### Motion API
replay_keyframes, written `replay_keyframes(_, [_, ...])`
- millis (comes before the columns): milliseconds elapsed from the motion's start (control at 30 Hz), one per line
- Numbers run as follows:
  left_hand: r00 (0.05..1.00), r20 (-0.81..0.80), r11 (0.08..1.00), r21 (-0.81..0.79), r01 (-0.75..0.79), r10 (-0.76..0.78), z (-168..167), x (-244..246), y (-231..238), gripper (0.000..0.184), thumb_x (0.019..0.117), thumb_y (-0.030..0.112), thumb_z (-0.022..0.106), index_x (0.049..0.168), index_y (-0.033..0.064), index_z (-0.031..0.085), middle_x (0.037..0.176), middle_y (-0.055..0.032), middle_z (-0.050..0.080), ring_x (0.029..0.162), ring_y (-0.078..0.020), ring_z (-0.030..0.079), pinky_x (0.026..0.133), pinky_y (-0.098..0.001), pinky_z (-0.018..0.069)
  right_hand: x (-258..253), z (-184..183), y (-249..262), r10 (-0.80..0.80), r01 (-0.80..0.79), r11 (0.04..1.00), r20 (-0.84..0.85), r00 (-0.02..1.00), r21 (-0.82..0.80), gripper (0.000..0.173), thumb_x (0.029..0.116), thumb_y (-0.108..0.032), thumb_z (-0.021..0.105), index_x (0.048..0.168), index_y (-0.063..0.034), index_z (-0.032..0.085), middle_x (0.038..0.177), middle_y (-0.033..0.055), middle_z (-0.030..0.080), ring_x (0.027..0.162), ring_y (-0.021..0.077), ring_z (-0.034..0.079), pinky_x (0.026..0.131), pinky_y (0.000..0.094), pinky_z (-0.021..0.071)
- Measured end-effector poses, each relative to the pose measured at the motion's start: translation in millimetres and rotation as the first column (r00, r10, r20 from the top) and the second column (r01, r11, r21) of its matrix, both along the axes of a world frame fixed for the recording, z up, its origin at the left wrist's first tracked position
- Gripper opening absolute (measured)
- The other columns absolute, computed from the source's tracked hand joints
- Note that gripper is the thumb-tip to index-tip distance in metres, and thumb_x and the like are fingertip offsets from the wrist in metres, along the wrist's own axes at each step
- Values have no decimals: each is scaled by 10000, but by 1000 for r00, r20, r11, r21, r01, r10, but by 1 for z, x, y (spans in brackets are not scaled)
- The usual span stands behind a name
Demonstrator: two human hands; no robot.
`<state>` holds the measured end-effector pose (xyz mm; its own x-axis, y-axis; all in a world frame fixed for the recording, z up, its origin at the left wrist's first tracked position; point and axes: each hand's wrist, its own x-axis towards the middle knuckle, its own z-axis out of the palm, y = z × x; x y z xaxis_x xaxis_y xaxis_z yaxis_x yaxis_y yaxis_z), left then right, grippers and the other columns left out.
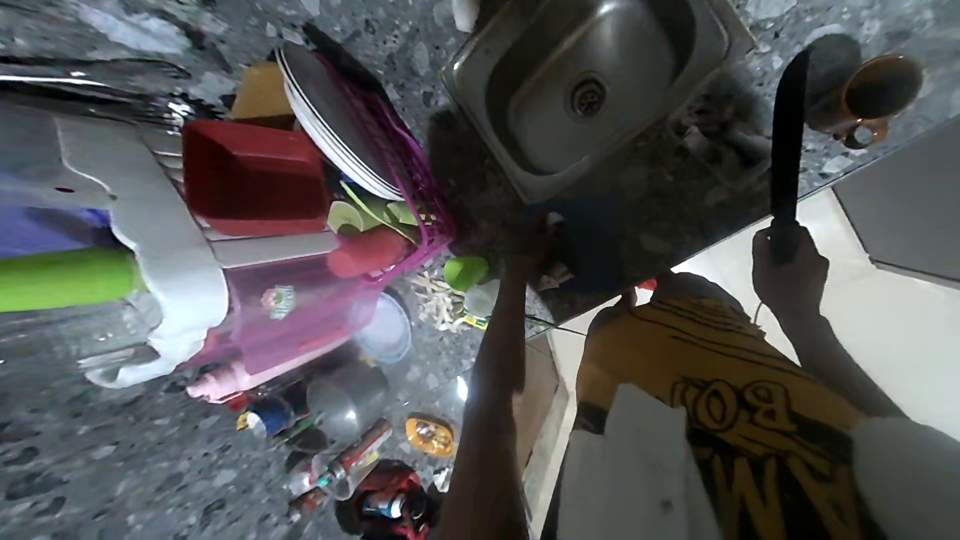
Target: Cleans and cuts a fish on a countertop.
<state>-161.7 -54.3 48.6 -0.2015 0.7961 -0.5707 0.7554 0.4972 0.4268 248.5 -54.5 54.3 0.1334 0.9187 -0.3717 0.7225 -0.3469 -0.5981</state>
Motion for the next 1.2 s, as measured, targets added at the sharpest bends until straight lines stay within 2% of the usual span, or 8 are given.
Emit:
replay_keyframes(167, [774, 517, 915, -44, -401, 365, 14, -9, -8, 377, 1042, 162, 587, 1387, 13, 559, 1240, -170, 656, 1042, -219, 683, 922, -410, 589, -9, 3, -2, 17, -17, 1000, -7, 1000, -3, 426, 1051, -358, 541, 1231, 19, 630, 825, 191, 654, 703, 297, 629, 673, 499, 512])
replay_keyframes(267, [661, 631, 881, -76, -467, 405, 15, -4, -16, 378, 1050, 137, 553, 1411, 25, 532, 1256, -157, 640, 1057, -215, 671, 923, -407, 588, -13, 4, -5, 29, -29, 999, -5, 1000, -15, 435, 1054, -363, 535, 1248, 15, 628, 831, 203, 662, 712, 315, 639, 679, 515, 517])
replay_keyframes(400, [671, 647, 907, -77, -414, 361, 13, 4, -23, 402, 1057, 212, 543, 1447, 114, 525, 1286, -103, 642, 1085, -199, 655, 944, -407, 567, -12, 4, -10, 34, -34, 999, -22, 999, 10, 431, 1052, -364, 542, 1225, 20, 636, 809, 186, 654, 688, 293, 630, 653, 494, 515])
replay_keyframes(600, [691, 624, 917, -106, -386, 363, 14, 48, 12, 362, 1059, 121, 526, 1406, 18, 522, 1230, -138, 653, 1039, -196, 677, 923, -384, 584, 0, 7, -15, -46, 45, 999, -35, 998, -27, 426, 1056, -340, 530, 1282, 8, 630, 870, 183, 701, 746, 303, 686, 707, 495, 564])
replay_keyframes(833, [803, 597, 996, 77, -50, -6, 5, 190, 113, 381, 1045, 238, 595, 1374, 47, 588, 1256, -162, 667, 1077, -233, 685, 949, -430, 577, 29, -1, -26, -181, 180, 976, -5, 983, 123, 355, 1051, -315, 540, 1193, -11, 656, 803, 138, 684, 669, 256, 666, 621, 457, 550])
replay_keyframes(967, [874, 310, 916, 268, 298, -375, -9, 233, 164, 414, 1008, 238, 642, 1367, 33, 620, 1301, -171, 672, 1183, -254, 665, 1054, -444, 516, 46, -2, -34, -280, 278, 957, 4, 960, 82, 363, 1043, -331, 560, 1215, -25, 651, 796, 152, 683, 674, 286, 665, 634, 503, 542])
replay_keyframes(1067, [738, -93, 718, 178, 673, -668, -8, 233, 188, 419, 970, 241, 664, 1354, 75, 627, 1366, -158, 635, 1288, -316, 594, 1095, -506, 465, 57, -10, -44, -312, 311, 942, -10, 950, 127, 375, 1038, -342, 566, 1193, -12, 653, 737, 127, 648, 607, 240, 621, 581, 456, 520])
replay_keyframes(1200, [649, -294, 663, 67, 746, -701, 47, 214, 147, 396, 1003, 217, 636, 1352, 33, 625, 1410, -168, 603, 1315, -300, 570, 1139, -437, 437, 63, -11, -45, -320, 319, 944, -7, 947, 86, 402, 1040, -352, 560, 1193, 10, 646, 766, 149, 651, 640, 265, 631, 614, 486, 523])
